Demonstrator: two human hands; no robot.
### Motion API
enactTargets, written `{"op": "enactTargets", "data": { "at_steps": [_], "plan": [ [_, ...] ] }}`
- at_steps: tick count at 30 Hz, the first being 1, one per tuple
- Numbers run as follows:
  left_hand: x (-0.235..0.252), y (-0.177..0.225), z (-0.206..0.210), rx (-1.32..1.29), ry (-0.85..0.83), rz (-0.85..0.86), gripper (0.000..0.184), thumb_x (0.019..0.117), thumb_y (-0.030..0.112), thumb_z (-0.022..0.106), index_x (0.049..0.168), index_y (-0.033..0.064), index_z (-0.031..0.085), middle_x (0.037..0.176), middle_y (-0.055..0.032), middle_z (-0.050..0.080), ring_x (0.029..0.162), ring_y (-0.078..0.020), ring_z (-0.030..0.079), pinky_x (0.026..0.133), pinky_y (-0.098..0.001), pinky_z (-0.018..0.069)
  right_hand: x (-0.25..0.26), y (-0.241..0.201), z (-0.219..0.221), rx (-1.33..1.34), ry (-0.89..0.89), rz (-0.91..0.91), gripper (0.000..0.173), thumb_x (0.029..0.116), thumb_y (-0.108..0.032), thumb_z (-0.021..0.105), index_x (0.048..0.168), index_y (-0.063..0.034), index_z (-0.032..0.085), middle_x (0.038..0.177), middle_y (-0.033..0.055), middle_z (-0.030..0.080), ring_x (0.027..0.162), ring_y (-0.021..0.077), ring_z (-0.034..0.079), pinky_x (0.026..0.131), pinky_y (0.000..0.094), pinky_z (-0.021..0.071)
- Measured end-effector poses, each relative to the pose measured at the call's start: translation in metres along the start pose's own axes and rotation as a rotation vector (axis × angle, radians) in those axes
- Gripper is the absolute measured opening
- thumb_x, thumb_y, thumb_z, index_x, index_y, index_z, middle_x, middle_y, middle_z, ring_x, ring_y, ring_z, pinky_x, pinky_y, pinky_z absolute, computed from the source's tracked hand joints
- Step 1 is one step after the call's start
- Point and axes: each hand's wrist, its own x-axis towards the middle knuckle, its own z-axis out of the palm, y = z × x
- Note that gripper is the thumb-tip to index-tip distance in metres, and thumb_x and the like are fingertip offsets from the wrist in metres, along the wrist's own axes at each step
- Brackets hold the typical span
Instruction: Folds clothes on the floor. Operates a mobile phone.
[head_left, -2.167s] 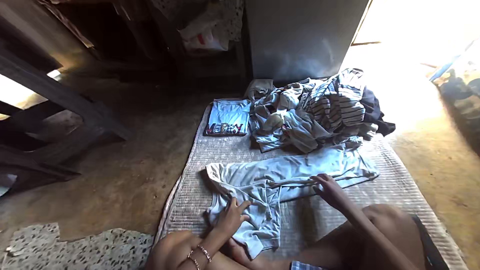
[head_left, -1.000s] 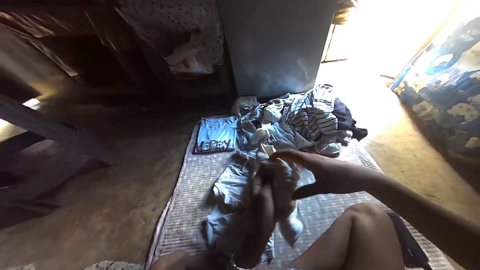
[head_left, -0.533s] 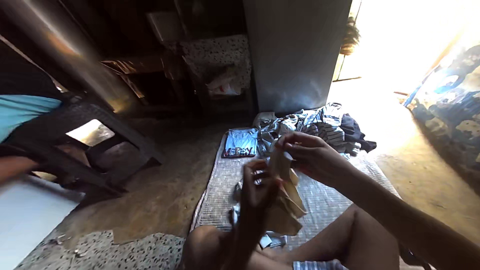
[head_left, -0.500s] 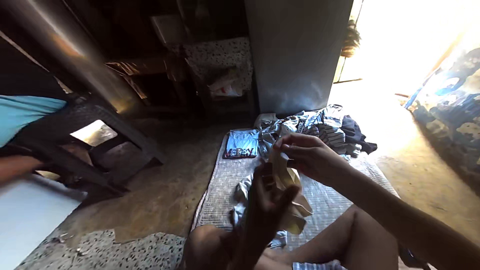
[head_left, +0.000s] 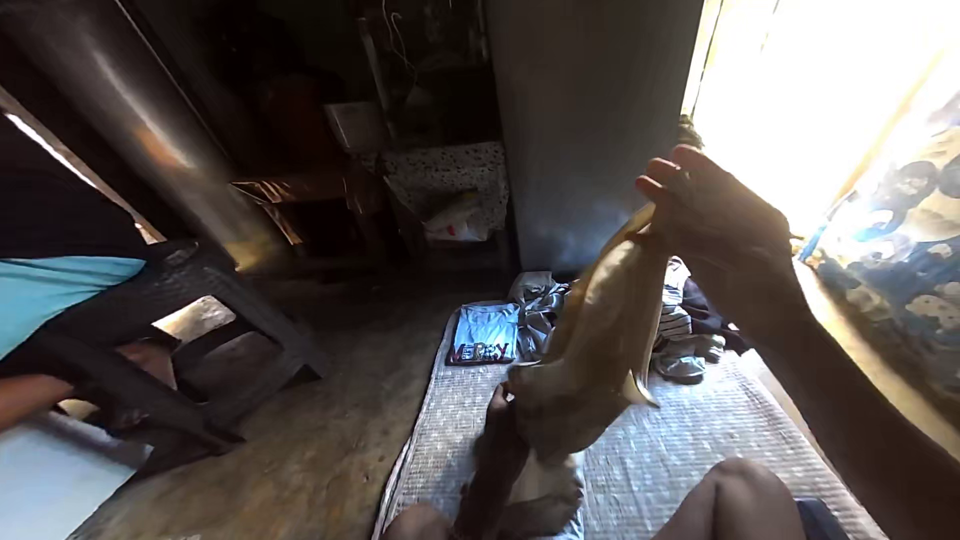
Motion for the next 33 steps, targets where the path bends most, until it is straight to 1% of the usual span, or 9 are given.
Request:
{"op": "enactTargets", "data": {
  "at_steps": [3,7,12,16,18,21,24,28,33],
  "plan": [
    [0.019,0.028,-0.029,-0.535,-0.014,0.095,0.039,0.1115,0.032,0.028,0.107,0.0181,0.065,0.092,0.0088,0.073,0.082,-0.0003,0.07,0.07,-0.0213,0.0596,0.012,0.013,-0.028,-0.738,-0.018,-0.263,0.047,0.0971,-0.011,0.065,0.143,-0.0049,0.058,0.143,0.012,0.061,0.121,0.0183,0.064,0.1,0.0317,0.0529],
    [0.049,0.086,-0.089,0.065,-0.391,0.432,0.029,0.0884,0.045,0.074,0.113,0.0292,0.074,0.109,0.0178,0.072,0.097,0.0064,0.065,0.083,-0.0131,0.0541,0.01,0.059,-0.068,-1.007,-0.304,-0.257,0.046,0.0874,-0.021,0.074,0.129,-0.0006,0.068,0.144,0.0229,0.057,0.14,0.0443,0.047,0.113,0.0598,0.038],
    [0.037,0.13,-0.081,1.259,-0.656,0.474,0.041,0.0834,0.015,0.08,0.124,0.0155,0.072,0.088,-0.0181,0.063,0.073,-0.0333,0.064,0.064,-0.0485,0.0539,-0.023,0.112,-0.077,-1.087,-0.475,0.271,0.016,0.0803,-0.006,0.083,0.085,0.0051,0.073,0.094,0.0213,0.072,0.103,0.0399,0.067,0.099,0.0598,0.0476],
    [0.043,0.146,-0.078,1.288,-0.557,0.724,0.026,0.0928,0.029,0.067,0.09,0.0035,0.07,0.068,-0.0112,0.057,0.059,-0.026,0.061,0.053,-0.0403,0.0504,-0.025,0.137,-0.103,-0.794,-0.372,0.949,0.025,0.0908,-0.008,0.076,0.073,0.0025,0.062,0.069,0.0113,0.06,0.066,0.0201,0.057,0.065,0.0404,0.0485],
    [0.054,0.155,-0.07,1.286,-0.403,0.766,0.045,0.0999,0.041,0.054,0.074,0.0047,0.065,0.062,-0.0052,0.052,0.055,-0.0187,0.055,0.05,-0.0356,0.0458,-0.021,0.135,-0.09,-0.955,-0.492,1.01,0.022,0.0933,-0.009,0.074,0.083,0.008,0.065,0.083,0.0212,0.064,0.079,0.0327,0.062,0.075,0.0516,0.0493],
    [0.078,0.169,-0.063,1.407,-0.241,0.696,0.018,0.0893,0.009,0.075,0.079,-0.0029,0.067,0.067,-0.0154,0.059,0.061,-0.0322,0.063,0.055,-0.0487,0.0516,-0.019,0.115,-0.064,-1.421,-0.623,1.01,0.024,0.0929,-0.012,0.073,0.105,0.0087,0.068,0.122,0.0332,0.06,0.12,0.0513,0.056,0.094,0.0654,0.0466],
    [0.104,0.176,-0.069,1.539,-0.158,0.425,0.022,0.083,-0.004,0.077,0.103,-0.0027,0.067,0.082,-0.025,0.066,0.076,-0.0456,0.068,0.064,-0.0613,0.0531,-0.014,0.109,-0.073,-1.507,-0.674,0.94,0.012,0.0895,0.0,0.071,0.097,0.0095,0.07,0.115,0.032,0.062,0.115,0.0492,0.057,0.096,0.0618,0.0444],
    [0.137,0.175,-0.091,1.397,0.018,0.319,0.029,0.0853,-0.008,0.069,0.114,-0.0029,0.068,0.097,-0.035,0.066,0.091,-0.0582,0.064,0.075,-0.0737,0.0465,0.016,0.095,-0.117,-0.578,-0.666,1.081,0.012,0.1001,-0.001,0.059,0.11,0.0049,0.063,0.084,0.0132,0.066,0.072,0.0188,0.065,0.067,0.0351,0.0561],
    [0.171,0.226,-0.108,1.271,0.151,0.383,0.05,0.1065,0.025,0.047,0.078,-0.0152,0.052,0.078,-0.034,0.056,0.075,-0.0491,0.057,0.068,-0.0672,0.0405,0.037,-0.092,-0.036,-0.761,-0.186,0.735,0.043,0.1074,-0.006,0.043,0.149,-0.0124,0.04,0.134,0.0105,0.059,0.116,0.0127,0.058,0.1,0.0295,0.0451]
  ]
}}
